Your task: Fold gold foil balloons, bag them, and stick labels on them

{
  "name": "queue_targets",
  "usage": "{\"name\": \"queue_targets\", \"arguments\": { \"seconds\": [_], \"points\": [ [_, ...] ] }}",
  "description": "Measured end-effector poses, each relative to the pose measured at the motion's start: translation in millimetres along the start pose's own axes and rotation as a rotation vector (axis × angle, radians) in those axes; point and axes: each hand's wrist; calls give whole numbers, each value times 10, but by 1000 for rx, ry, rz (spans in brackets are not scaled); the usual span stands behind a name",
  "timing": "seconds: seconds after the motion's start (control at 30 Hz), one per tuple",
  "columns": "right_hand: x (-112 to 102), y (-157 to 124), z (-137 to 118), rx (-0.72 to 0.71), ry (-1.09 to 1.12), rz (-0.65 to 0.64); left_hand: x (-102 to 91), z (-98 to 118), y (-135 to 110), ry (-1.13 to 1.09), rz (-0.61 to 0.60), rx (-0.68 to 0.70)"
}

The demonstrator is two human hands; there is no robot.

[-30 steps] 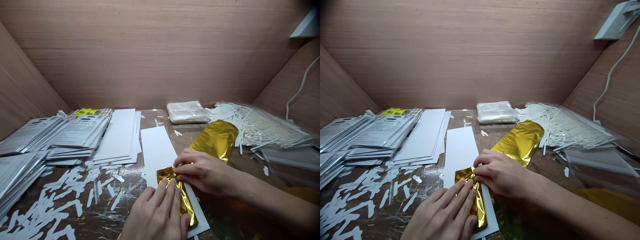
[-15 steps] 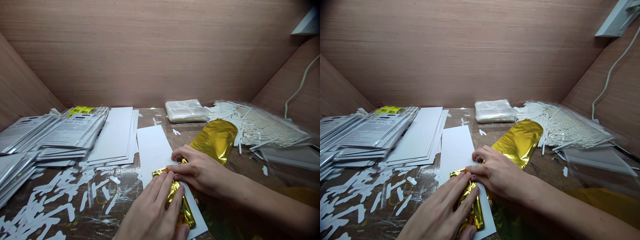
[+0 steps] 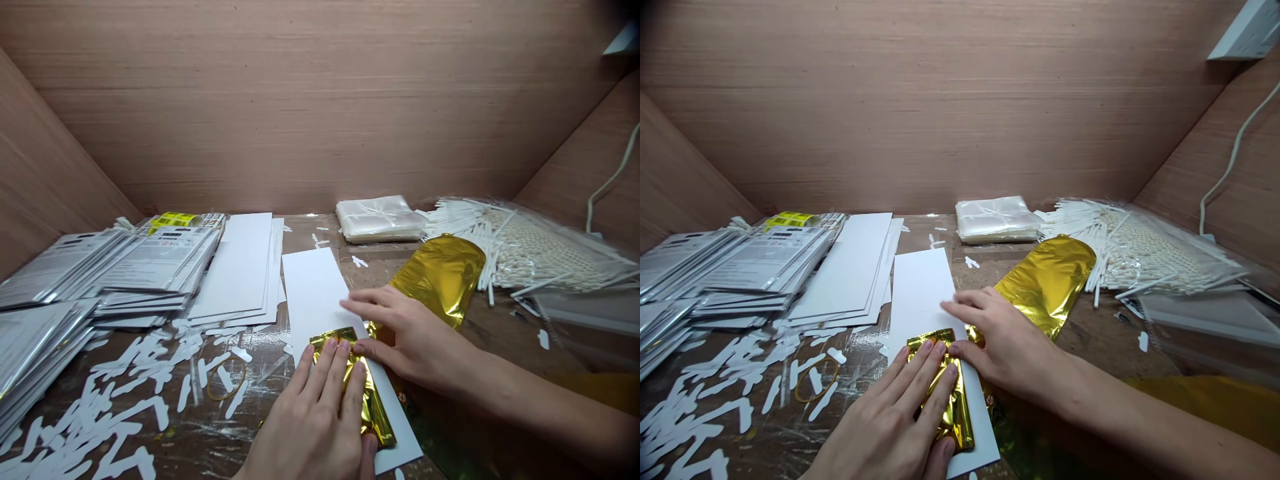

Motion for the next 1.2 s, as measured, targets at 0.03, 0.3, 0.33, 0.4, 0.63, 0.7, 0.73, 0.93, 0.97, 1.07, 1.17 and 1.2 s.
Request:
{"name": "queue_targets", "arguments": {
  "seconds": [0.03, 0.3, 0.33, 0.4, 0.63, 0.7, 0.73, 0.93, 0.97, 1.07, 1.17, 1.2],
  "points": [
    [-6, -5, -20, 55, 56, 19, 3, 5, 6, 4, 0, 3],
    [-143, 34, -152, 522, 843, -149, 14, 50, 52, -29, -40, 4],
    [-160, 53, -163, 579, 915, -129, 8, 52, 55, -42, -51, 1],
    [-184, 104, -169, 641, 1029, -81, -8, 56, 59, -64, -69, -5],
    [-150, 396, -2, 328, 499, -137, -74, 80, 64, -140, -64, -55],
    [-145, 462, 45, 257, 262, -98, -87, 86, 67, -156, -63, -63],
    [-147, 482, 60, 236, 198, -97, -89, 90, 67, -161, -62, -67],
    [-145, 471, 65, 170, 133, -93, -51, 124, 51, -196, -33, -108],
    [-139, 458, 64, 159, 126, -84, -45, 128, 45, -198, -23, -122],
    [-119, 408, 81, 131, 81, -27, -43, 134, 26, -194, -5, -137],
    [-119, 359, 134, 54, -7, -13, -62, 137, 10, -189, 25, -144],
    [-125, 349, 154, 5, -31, -32, -70, 139, 8, -191, 41, -153]
  ]
}}
Point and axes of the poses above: each hand's wrist, its own y-axis towards the middle knuckle, its own x-axis out of the palm, z = x × y, and after that the axes turned 7 degrees about x, right-handed
